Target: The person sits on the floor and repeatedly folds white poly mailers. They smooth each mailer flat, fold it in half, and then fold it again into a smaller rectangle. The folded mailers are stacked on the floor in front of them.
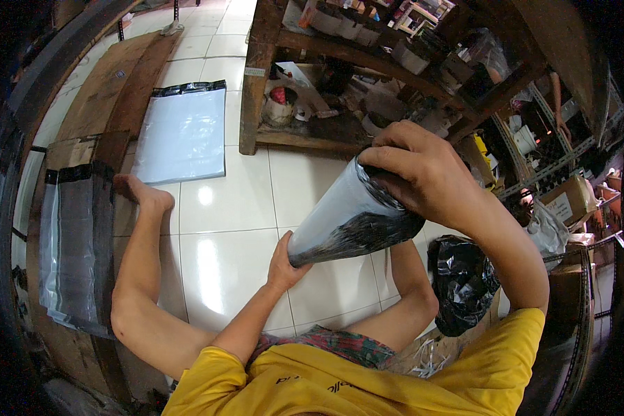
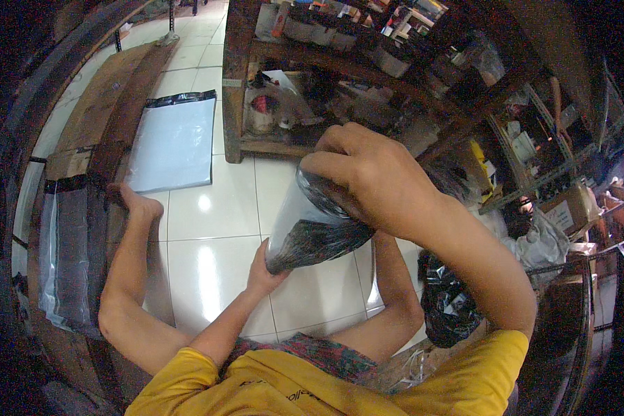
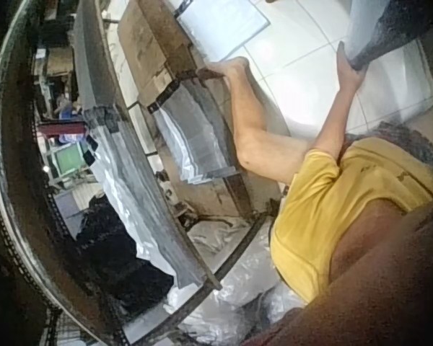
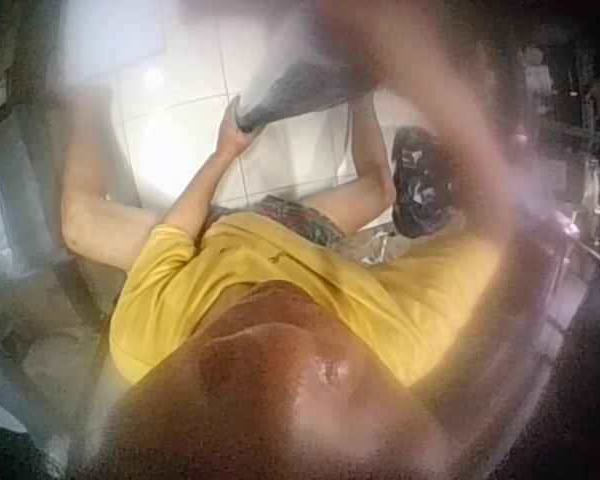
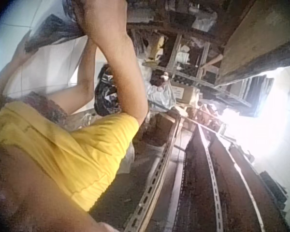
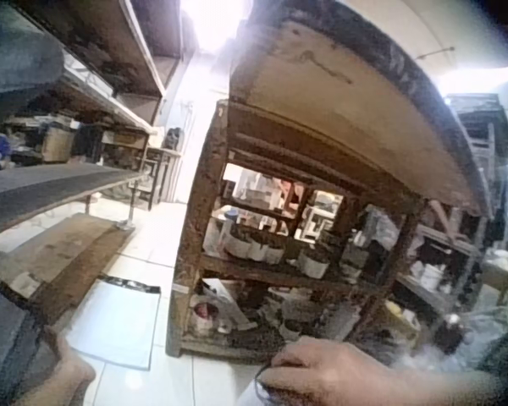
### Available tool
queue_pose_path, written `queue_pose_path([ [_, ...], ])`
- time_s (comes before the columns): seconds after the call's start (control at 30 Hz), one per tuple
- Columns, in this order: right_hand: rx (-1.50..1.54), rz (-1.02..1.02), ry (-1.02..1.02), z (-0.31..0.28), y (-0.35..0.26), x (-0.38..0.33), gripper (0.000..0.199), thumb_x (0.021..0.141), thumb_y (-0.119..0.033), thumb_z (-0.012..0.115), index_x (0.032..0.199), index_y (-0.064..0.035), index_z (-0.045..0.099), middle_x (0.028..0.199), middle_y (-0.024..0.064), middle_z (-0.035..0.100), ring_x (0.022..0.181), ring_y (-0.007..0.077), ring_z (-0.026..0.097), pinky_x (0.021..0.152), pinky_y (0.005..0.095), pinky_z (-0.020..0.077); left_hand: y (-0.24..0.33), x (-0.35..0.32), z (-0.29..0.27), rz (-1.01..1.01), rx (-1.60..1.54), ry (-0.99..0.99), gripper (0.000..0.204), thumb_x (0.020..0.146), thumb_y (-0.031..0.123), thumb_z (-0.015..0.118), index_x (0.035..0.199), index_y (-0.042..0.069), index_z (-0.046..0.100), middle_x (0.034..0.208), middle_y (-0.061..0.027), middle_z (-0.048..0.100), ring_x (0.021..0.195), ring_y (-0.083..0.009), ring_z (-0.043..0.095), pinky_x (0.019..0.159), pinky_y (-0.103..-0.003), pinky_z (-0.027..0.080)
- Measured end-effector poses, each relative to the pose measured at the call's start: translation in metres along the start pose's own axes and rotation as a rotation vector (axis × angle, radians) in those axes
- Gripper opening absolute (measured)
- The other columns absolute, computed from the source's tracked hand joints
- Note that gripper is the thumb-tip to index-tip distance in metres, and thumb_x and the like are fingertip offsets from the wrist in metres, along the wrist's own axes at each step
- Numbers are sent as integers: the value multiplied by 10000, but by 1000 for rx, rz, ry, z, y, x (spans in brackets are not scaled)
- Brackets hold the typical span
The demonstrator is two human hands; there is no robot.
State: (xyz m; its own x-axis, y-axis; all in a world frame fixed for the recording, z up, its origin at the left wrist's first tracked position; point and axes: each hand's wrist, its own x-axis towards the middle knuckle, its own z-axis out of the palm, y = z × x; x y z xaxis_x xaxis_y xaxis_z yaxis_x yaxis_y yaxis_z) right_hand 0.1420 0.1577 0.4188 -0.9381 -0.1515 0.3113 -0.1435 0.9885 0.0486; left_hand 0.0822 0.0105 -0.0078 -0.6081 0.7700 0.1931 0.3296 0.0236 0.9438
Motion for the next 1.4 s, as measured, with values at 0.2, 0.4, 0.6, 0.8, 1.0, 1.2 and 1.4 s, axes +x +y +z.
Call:
queue_pose_path([
  [0.2,-115,-106,-137,-6,4,6,174,735,-116,665,904,-78,654,915,90,652,927,307,636,761,417,538,13,-3,0,-5,27,40,1076,667,234,911,1509,-19,291,1404,-269,491,1265,-418,530,1062,-453,465],
  [0.4,-134,-109,-284,-28,-22,8,297,753,-85,744,1028,-64,633,959,112,656,936,325,632,785,432,517,10,-4,-1,-20,-25,42,1101,651,222,918,1515,-21,280,1417,-274,481,1271,-414,527,1063,-445,464],
  [0.6,-87,-60,-276,-27,-12,10,237,775,-152,709,968,-63,603,921,120,665,910,348,659,817,448,506,3,-5,5,4,14,66,1128,643,230,925,1523,-26,269,1437,-278,460,1294,-411,511,1102,-444,433],
  [0.8,-39,-45,-397,-37,-11,19,288,761,-164,762,992,-61,625,920,144,664,930,353,653,841,474,496,2,-5,3,5,28,69,1104,670,267,909,1520,-43,276,1439,-282,456,1307,-417,493,1116,-449,418],
  [1.0,-180,-135,-529,-41,-20,22,199,784,-145,666,955,-68,599,897,143,676,911,367,672,815,480,531,4,-4,4,3,3,48,1107,685,291,906,1524,-45,266,1435,-280,454,1341,-420,458,1153,-444,383],
  [1.2,-185,53,-644,-31,-30,26,197,819,-144,646,983,-76,561,855,149,690,852,373,693,764,479,550,3,-12,0,19,2,34,1106,716,310,899,1537,-34,243,1454,-276,435,1344,-417,459,1135,-453,404],
  [1.4,-75,153,-663,-22,-21,12,232,841,-94,631,1047,-58,532,869,185,695,866,455,673,796,512,543,8,-21,7,23,-8,45,1095,722,307,900,1533,-34,246,1447,-280,438,1340,-435,459,1134,-454,406],
])
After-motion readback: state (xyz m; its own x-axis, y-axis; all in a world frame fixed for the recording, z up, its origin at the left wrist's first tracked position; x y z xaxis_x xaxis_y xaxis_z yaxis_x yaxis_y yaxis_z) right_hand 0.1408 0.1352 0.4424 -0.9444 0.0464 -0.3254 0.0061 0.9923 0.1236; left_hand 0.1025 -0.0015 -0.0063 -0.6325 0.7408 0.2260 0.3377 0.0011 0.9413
